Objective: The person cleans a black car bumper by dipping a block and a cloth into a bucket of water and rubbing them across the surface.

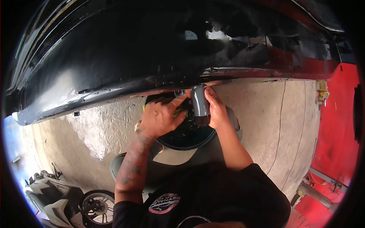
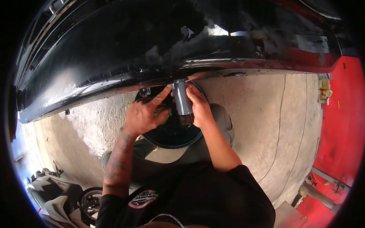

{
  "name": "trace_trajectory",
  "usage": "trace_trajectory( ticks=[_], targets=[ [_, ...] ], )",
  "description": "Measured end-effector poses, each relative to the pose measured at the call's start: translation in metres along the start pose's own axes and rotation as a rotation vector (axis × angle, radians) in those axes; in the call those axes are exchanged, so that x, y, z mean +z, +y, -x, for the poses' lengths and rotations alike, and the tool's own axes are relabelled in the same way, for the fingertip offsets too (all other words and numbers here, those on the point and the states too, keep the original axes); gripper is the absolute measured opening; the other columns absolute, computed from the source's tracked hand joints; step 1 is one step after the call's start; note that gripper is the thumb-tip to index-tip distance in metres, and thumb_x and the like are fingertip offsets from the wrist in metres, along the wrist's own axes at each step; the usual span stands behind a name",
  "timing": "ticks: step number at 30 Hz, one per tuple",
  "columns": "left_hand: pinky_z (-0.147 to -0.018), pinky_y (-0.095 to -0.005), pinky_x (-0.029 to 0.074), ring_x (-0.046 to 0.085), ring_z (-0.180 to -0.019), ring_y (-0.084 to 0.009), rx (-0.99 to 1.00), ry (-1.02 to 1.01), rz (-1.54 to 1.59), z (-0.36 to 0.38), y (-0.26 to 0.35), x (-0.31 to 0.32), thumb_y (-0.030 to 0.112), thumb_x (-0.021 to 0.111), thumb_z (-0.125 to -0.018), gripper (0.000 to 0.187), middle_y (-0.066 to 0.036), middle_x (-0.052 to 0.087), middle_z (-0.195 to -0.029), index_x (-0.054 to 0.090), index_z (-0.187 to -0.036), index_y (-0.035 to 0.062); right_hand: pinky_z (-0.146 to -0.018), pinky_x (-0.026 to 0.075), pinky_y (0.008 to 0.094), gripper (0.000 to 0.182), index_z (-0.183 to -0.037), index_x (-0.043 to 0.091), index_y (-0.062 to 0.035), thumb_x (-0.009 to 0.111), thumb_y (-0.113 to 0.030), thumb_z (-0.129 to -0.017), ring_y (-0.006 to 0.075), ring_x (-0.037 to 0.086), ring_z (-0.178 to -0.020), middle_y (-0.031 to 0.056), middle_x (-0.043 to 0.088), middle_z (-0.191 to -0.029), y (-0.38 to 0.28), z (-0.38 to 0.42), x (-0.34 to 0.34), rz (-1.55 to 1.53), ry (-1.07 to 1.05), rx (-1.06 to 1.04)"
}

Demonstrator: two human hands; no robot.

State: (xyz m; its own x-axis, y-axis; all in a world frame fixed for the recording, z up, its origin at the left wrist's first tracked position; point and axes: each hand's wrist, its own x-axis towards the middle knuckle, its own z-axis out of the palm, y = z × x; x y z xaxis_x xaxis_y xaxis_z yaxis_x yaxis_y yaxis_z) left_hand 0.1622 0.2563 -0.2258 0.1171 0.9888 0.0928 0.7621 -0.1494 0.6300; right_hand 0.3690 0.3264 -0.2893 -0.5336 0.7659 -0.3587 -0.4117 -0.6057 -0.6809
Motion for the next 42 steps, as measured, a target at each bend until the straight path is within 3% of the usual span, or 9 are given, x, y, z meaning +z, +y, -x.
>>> trace_trajectory(
  ticks=[5, 10, 14, 19, 25, 28, 33, 36, 42],
  targets=[
    [-0.067, -0.0424, 0.057, 0.068, -0.075, -0.0299, 0.13, -0.07, -0.144, 0.01, -0.001, 0.018, 0.026, 0.076, -0.081, 0.077, -0.008, 0.068, -0.078, 0.047, -0.152, 0.0271, -0.086, 0.057, 0.0349, 0.03, -0.129, 0.055, -0.0094, 0.055, -0.028, -0.105, 0.02, 0.069, -0.098, 0.0088, 0.067, -0.117, -0.002, -0.005, 0.011, -0.071, 0.086, -0.037],
    [-0.067, -0.0429, 0.059, 0.069, -0.076, -0.0291, 0.056, -0.013, -0.272, 0.002, 0.001, 0.014, 0.024, 0.076, -0.08, 0.079, -0.009, 0.067, -0.103, 0.045, -0.152, 0.0336, -0.084, 0.058, 0.0373, 0.038, -0.132, 0.054, -0.007, 0.056, -0.034, -0.106, 0.0206, 0.069, -0.1, 0.0072, 0.066, -0.118, -0.008, 0.0, 0.004, 0.115, 0.018, 0.143],
    [-0.066, -0.0439, 0.06, 0.072, -0.078, -0.0298, -0.01, -0.049, -0.334, 0.001, -0.011, 0.021, 0.023, 0.076, -0.08, 0.077, -0.009, 0.061, -0.118, 0.048, -0.149, 0.0369, -0.083, 0.058, 0.0348, 0.067, -0.144, 0.049, -0.0029, 0.053, -0.055, -0.102, 0.0177, 0.066, -0.105, 0.0085, 0.063, -0.129, 0.011, -0.003, -0.019, 0.329, 0.041, 0.259],
    [-0.069, -0.0453, 0.06, 0.073, -0.083, -0.034, -0.091, -0.047, -0.151, 0.002, -0.012, 0.015, 0.024, 0.076, -0.079, 0.074, -0.011, 0.064, -0.119, 0.049, -0.147, 0.0354, -0.065, 0.058, 0.0308, 0.08, -0.143, 0.051, -0.0029, 0.036, -0.069, -0.101, 0.0142, 0.064, -0.102, 0.0129, 0.059, -0.134, -0.024, 0.01, 0.012, 0.379, -0.101, 0.29],
    [-0.074, -0.0466, 0.059, 0.072, -0.087, -0.0372, -0.151, -0.005, -0.047, 0.004, -0.018, 0.011, 0.025, 0.076, -0.08, 0.07, -0.015, 0.066, -0.121, 0.053, -0.146, 0.0278, -0.065, 0.058, 0.0309, 0.072, -0.141, 0.052, -0.0054, 0.038, -0.065, -0.103, 0.0153, 0.066, -0.091, 0.0114, 0.063, -0.122, -0.032, 0.015, 0.004, 0.215, -0.145, 0.311],
    [-0.081, -0.0451, 0.058, 0.071, -0.096, -0.0368, -0.137, 0.045, 0.062, 0.005, -0.04, 0.009, 0.027, 0.074, -0.083, 0.063, -0.016, 0.066, -0.121, 0.054, -0.142, 0.0162, -0.064, 0.058, 0.0308, 0.068, -0.141, 0.051, -0.0054, 0.041, -0.062, -0.104, 0.0158, 0.066, -0.087, 0.0108, 0.063, -0.118, -0.034, 0.022, 0.009, 0.386, -0.034, 0.121],
    [-0.1, -0.036, 0.048, 0.065, -0.113, -0.0245, -0.308, -0.14, 0.745, 0.004, -0.043, 0.009, 0.028, 0.071, -0.091, 0.054, -0.014, 0.067, -0.123, 0.056, -0.138, 0.0052, -0.089, 0.05, 0.0317, 0.048, -0.137, 0.055, -0.0033, 0.069, -0.009, -0.092, 0.0164, 0.059, -0.106, 0.0075, 0.061, -0.121, -0.024, 0.039, 0.028, 0.807, -0.009, -0.503],
    [-0.103, -0.0333, 0.045, 0.06, -0.115, -0.017, -0.379, -0.291, 1.106, 0.008, -0.033, 0.025, 0.023, 0.067, -0.096, 0.046, -0.01, 0.067, -0.122, 0.058, -0.135, 0.0008, -0.096, 0.049, 0.0363, 0.05, -0.128, 0.064, -0.0056, 0.077, -0.008, -0.08, 0.0253, 0.062, -0.108, 0.0134, 0.061, -0.121, -0.03, 0.033, 0.046, 1.087, -0.093, -0.867],
    [-0.101, -0.0347, 0.047, 0.061, -0.114, -0.0171, -0.359, -0.435, 1.037, 0.007, -0.015, 0.018, 0.016, 0.068, -0.093, 0.04, -0.008, 0.069, -0.118, 0.062, -0.13, 0.0013, -0.093, 0.051, 0.0381, 0.045, -0.122, 0.073, -0.0097, 0.081, -0.005, -0.077, 0.0275, 0.061, -0.107, 0.0118, 0.062, -0.123, -0.031, 0.029, 0.054, 1.132, -0.136, -0.884]
  ],
)
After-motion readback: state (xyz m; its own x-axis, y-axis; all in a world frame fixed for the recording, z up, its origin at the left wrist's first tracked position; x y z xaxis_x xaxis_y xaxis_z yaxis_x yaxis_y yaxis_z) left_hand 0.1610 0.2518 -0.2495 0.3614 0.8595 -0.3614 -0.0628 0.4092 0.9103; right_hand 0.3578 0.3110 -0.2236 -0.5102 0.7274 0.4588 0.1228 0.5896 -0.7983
